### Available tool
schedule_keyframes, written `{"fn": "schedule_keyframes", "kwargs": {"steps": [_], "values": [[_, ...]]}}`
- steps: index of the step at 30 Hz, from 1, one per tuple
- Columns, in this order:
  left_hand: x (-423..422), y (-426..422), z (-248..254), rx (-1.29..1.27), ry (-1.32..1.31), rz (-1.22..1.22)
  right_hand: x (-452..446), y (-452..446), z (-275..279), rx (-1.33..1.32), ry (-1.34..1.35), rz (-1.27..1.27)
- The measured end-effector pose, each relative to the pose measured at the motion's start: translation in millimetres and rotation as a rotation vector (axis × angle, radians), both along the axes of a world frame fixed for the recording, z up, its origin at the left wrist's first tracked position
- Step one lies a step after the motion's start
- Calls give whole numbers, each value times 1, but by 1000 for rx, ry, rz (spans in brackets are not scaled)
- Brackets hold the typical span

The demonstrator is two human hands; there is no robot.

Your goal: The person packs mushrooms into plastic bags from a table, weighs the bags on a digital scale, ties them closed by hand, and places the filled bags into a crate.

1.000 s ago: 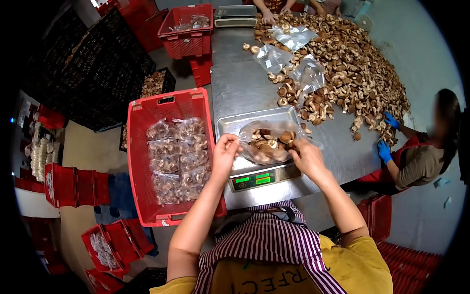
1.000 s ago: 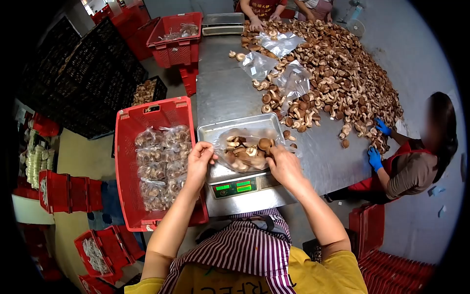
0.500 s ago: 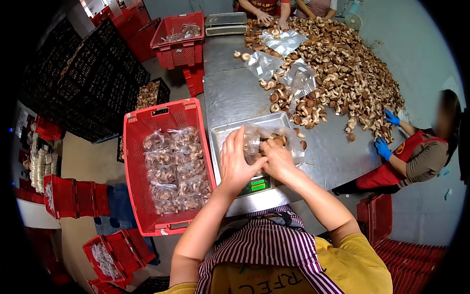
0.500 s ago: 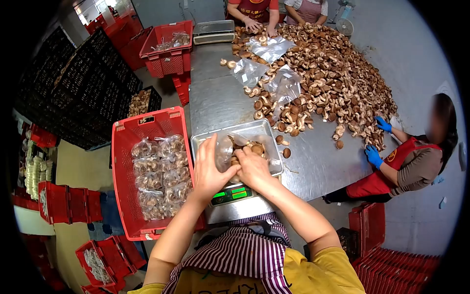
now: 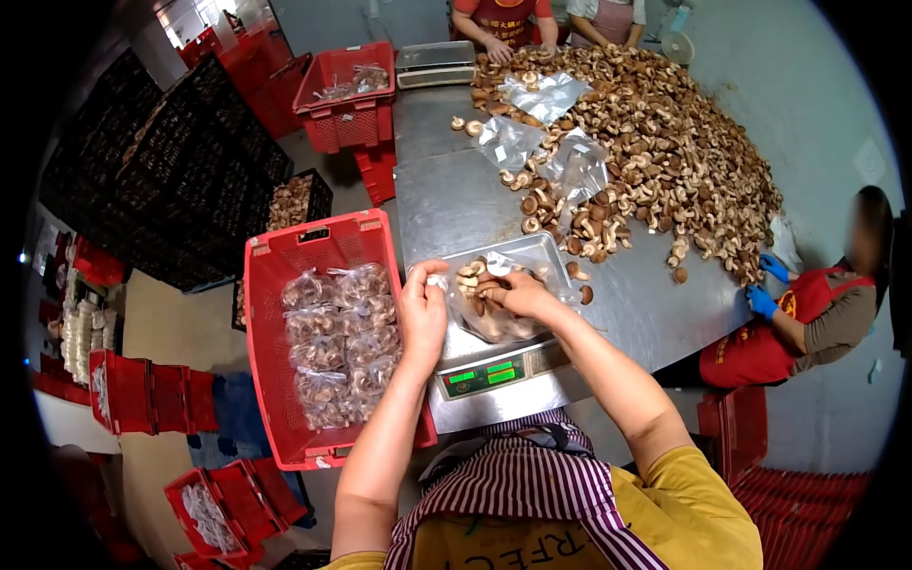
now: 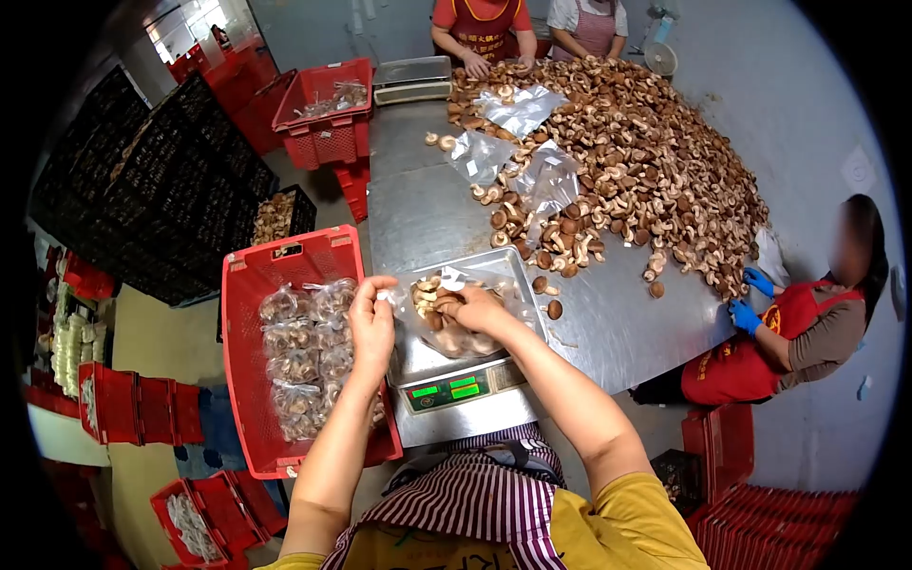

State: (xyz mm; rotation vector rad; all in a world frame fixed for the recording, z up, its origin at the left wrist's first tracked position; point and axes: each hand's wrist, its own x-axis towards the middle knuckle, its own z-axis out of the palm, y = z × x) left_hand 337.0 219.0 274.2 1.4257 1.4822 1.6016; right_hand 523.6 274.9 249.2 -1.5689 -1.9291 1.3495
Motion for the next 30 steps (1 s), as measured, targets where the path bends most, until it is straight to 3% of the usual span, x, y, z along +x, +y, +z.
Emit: {"fn": "schedule_keyframes", "kwargs": {"steps": [2, 4, 5, 8, 11, 14, 17, 19, 21, 23, 24, 26, 30], "values": [[-4, -13, -7, -178, -117, -34, 6, 9, -26, -127, 358, -69], [-10, -18, -12, -222, -130, -55, 17, 1, -2, -290, 562, -166], [-10, -20, -11, -206, -188, -70, 17, -11, 34, -213, 560, -193], [-10, -26, -12, -171, -254, -104, 41, -13, 75, -191, 699, -114], [-10, -29, -16, -98, -291, -145, 73, 9, 85, -123, 711, -191], [-15, -33, -16, -137, -319, -106, 113, 38, 54, -206, 893, -329], [-18, -38, -17, -171, -326, -81, 167, 66, -31, -395, 974, -610], [-18, -38, -20, -167, -334, -85, 201, 74, -90, -513, 911, -797], [-19, -40, -21, -176, -328, -102, 205, 70, -104, -551, 842, -868], [-18, -42, -16, -157, -321, -112, 193, 64, -89, -415, 979, -876], [-17, -43, -14, -145, -311, -137, 186, 63, -77, -420, 974, -868], [-12, -46, -10, -168, -257, -120, 169, 59, -44, -118, 870, -721], [3, -43, -5, -238, -143, -100, 124, 35, 32, 148, 824, -556]]}}
